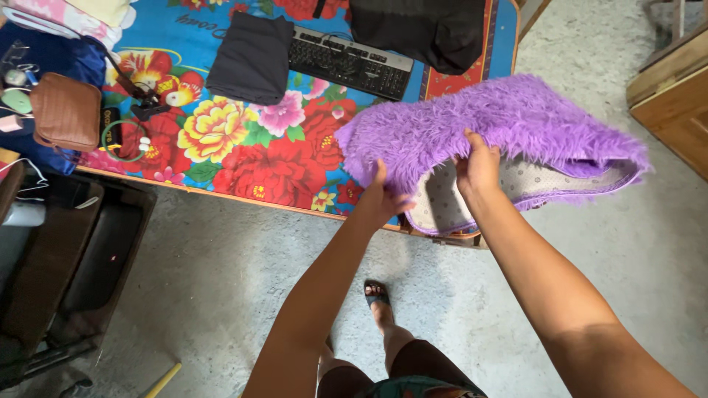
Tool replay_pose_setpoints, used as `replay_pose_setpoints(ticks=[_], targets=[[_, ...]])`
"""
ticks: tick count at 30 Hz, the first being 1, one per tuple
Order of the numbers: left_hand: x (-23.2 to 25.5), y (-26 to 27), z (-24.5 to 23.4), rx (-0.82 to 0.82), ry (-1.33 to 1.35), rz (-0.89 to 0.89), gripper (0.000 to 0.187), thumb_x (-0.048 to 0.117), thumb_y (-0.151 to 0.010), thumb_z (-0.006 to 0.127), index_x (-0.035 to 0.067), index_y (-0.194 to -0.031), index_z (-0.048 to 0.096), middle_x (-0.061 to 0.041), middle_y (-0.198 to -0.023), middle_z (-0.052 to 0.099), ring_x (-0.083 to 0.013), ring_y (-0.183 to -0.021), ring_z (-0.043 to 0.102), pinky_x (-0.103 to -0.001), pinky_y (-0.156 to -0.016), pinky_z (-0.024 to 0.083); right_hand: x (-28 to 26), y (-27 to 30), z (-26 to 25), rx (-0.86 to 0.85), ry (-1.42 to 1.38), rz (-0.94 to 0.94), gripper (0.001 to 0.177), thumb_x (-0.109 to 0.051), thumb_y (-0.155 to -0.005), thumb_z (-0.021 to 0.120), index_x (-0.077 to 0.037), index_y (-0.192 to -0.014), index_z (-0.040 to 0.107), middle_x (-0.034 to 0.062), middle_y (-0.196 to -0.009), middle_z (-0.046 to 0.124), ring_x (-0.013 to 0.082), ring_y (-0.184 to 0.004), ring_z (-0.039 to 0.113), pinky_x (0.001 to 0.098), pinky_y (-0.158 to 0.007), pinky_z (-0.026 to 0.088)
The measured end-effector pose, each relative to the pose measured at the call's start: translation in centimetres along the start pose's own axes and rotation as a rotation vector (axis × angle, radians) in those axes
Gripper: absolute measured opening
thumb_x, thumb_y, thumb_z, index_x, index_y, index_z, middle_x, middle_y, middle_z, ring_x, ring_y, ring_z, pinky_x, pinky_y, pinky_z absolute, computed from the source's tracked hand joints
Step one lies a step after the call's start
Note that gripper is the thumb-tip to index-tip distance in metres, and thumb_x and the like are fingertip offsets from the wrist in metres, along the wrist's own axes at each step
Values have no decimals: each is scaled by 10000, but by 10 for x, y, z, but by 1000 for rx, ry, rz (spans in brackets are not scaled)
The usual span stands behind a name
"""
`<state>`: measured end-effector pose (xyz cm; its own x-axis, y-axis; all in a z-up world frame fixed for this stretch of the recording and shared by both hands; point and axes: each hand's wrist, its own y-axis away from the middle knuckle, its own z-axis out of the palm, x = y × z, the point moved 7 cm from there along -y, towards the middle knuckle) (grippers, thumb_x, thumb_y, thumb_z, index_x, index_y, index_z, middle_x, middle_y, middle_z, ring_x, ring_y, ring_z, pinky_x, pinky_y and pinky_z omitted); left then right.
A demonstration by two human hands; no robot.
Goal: The person places a wooden board on the floor, then lays a purple shaggy mat on top of it. They then place a black stand with a phone and other items on the mat, followed by a green basket containing a hairbrush.
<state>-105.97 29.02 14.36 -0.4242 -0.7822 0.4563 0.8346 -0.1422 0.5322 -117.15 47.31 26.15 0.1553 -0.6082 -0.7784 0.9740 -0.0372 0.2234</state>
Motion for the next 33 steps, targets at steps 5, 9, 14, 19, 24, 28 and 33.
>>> replay_pose_setpoints(ticks=[5, 9, 14, 19, 24, 28, 33], targets=[[19, 3, 1, -117, 107, 199, 751, 568, -871, 685, 104, -1437, 516, -74, -1316, 633, -253, -1167, 625, -500, -915, 560, 6, 15, 20, -7, 56, 21, 435, -60, -844, 711, -111, -1214, 487, 99, -1166, 654, 254, -1004, 676, 487, -782, 549], [18, -21, -53, 41, 325, 325, 607, 153, -837, 826, 23, -1383, 595, -107, -1298, 652, -241, -1155, 649, -416, -933, 602, 28, 17, 3, -20, 104, 51, 357, -89, -877, 691, -28, -1206, 569, 115, -1093, 688, 278, -949, 687, 460, -703, 568], [15, -41, -102, 407, 179, 277, 477, 50, -850, 846, 53, -1266, 615, -91, -1123, 654, -251, -1029, 627, -393, -817, 531, 62, 3, -52, 107, 259, 263, 300, -175, -952, 634, -46, -1222, 607, 102, -1040, 705, 270, -913, 666, 404, -634, 536], [33, -39, -76, 379, 177, 323, 405, 14, -843, 817, 15, -1208, 640, -102, -1141, 664, -257, -1042, 650, -392, -847, 574, 67, 17, -80, 115, 234, 641, 368, -347, -1004, 478, -99, -1253, 586, 141, -1144, 689, 272, -939, 699, 450, -762, 620], [48, -34, -46, 338, 236, 371, 336, -21, -837, 788, -24, -1149, 665, -113, -1160, 675, -262, -1055, 672, -391, -876, 618, 42, 17, -128, 347, 511, 650, 504, -513, -1022, 509, -77, -1274, 511, 225, -1249, 570, 350, -1043, 611, 558, -906, 520], [51, -35, -32, 281, 309, 372, 292, -41, -842, 764, -58, -1122, 679, -146, -1182, 680, -275, -1067, 687, -392, -894, 635, 26, -12, -165, 315, 547, 375, 464, -467, -947, 587, -108, -1239, 605, 146, -1278, 604, 308, -1051, 578, 517, -860, 459], [52, -43, -30, 212, 338, 363, 251, -17, -871, 726, -57, -1115, 687, -146, -1183, 678, -249, -1102, 665, -389, -905, 622, 47, -16, -188, 391, 257, 453, 402, -454, -981, 633, -144, -1233, 589, 126, -1155, 564, 275, -955, 534, 438, -765, 479]])
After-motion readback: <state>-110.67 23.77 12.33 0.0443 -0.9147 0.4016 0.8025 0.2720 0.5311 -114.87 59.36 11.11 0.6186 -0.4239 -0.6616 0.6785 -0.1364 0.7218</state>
